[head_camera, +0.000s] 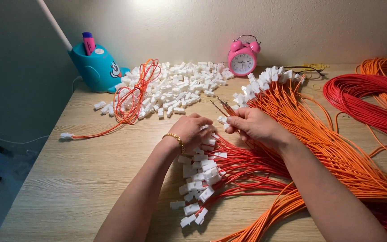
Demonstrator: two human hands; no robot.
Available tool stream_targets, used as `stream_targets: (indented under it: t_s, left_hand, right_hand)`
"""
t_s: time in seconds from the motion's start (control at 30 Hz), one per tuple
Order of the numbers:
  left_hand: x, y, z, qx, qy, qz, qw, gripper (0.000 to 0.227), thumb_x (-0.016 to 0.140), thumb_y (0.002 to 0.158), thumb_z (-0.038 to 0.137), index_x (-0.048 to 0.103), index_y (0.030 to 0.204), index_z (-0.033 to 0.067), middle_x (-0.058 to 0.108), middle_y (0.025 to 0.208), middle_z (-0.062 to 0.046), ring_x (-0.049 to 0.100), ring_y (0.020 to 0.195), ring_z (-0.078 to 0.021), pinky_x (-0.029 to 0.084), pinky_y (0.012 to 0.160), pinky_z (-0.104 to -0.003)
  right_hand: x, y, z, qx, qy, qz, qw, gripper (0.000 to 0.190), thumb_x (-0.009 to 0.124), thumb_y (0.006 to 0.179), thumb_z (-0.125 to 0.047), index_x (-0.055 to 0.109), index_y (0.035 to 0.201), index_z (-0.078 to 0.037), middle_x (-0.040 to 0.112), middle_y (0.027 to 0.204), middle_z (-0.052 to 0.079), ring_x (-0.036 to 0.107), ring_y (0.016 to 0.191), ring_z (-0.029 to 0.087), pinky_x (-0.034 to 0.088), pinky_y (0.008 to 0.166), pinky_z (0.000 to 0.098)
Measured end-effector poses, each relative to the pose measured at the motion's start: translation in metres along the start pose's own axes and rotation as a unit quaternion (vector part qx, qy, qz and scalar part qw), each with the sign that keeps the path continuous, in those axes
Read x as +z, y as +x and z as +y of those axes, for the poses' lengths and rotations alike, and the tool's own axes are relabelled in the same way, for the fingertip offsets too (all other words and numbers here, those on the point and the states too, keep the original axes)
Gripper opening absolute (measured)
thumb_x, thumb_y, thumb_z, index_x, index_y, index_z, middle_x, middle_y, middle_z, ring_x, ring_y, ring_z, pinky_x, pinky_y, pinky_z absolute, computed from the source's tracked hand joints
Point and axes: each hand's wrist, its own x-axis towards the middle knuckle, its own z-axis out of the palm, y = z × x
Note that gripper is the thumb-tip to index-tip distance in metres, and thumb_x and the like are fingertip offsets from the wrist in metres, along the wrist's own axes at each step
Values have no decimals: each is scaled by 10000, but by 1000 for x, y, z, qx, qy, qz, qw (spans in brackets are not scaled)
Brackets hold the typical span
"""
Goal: The person assembles orange and red wires with white plastic connectors on a wooden table. They repeatedly pick up a wire, insert the stripped end into a connector, and place the finished assembly on the table. The camera remains static in an overhead view throughout the process.
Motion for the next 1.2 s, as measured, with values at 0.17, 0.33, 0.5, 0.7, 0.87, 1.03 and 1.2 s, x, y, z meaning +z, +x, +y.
stream_targets:
  t_s: [0.17,0.33,0.5,0.7,0.87,1.03,1.2]
  left_hand:
    - [-12,-40,7,-32,-2,-13,999,338,529,938,405,649,1236,300,636,1188,-80,627,1078,-375,530,936,-447]
    - [-26,-31,8,-92,-2,-3,996,364,431,946,529,634,1218,398,722,988,1,672,1007,-299,535,918,-430]
    - [-19,-11,12,-89,50,-30,994,274,619,852,447,721,1081,334,732,987,29,668,1042,-255,534,923,-412]
    - [-18,-11,9,-65,45,2,997,193,693,819,402,751,976,306,703,980,-1,652,1045,-267,522,922,-412]
    - [-2,-9,0,-14,-61,83,995,179,677,854,334,700,1000,233,723,931,4,675,969,-245,524,867,-413]
    - [-1,-13,6,3,-270,124,955,217,747,809,281,713,1016,228,728,856,34,684,770,-116,558,728,-298]
    - [4,-5,4,-7,-364,115,924,294,749,826,308,716,1101,207,721,813,19,646,714,-73,537,679,-245]
  right_hand:
    - [6,-1,5,20,-35,17,999,226,607,932,-203,656,838,-4,625,553,105,518,340,112,321,306,172]
    - [7,-1,4,7,-81,42,996,241,688,892,-221,681,764,-17,539,418,100,501,298,139,304,288,192]
    - [9,-3,0,-25,-33,35,999,158,749,846,-187,705,807,-40,488,493,27,395,425,63,254,400,184]
    - [12,-12,-12,-47,-15,31,998,139,772,828,-168,737,877,-42,455,498,31,393,463,79,295,438,189]
    - [8,-13,3,-26,9,34,999,157,760,833,-154,703,786,-15,514,512,52,432,401,76,294,383,191]
    - [6,-9,8,-34,51,38,997,178,694,895,-173,668,793,-29,499,525,42,408,390,61,280,377,176]
    - [3,-4,15,-51,58,19,997,218,697,901,-205,651,774,-34,528,538,66,414,381,68,276,351,181]
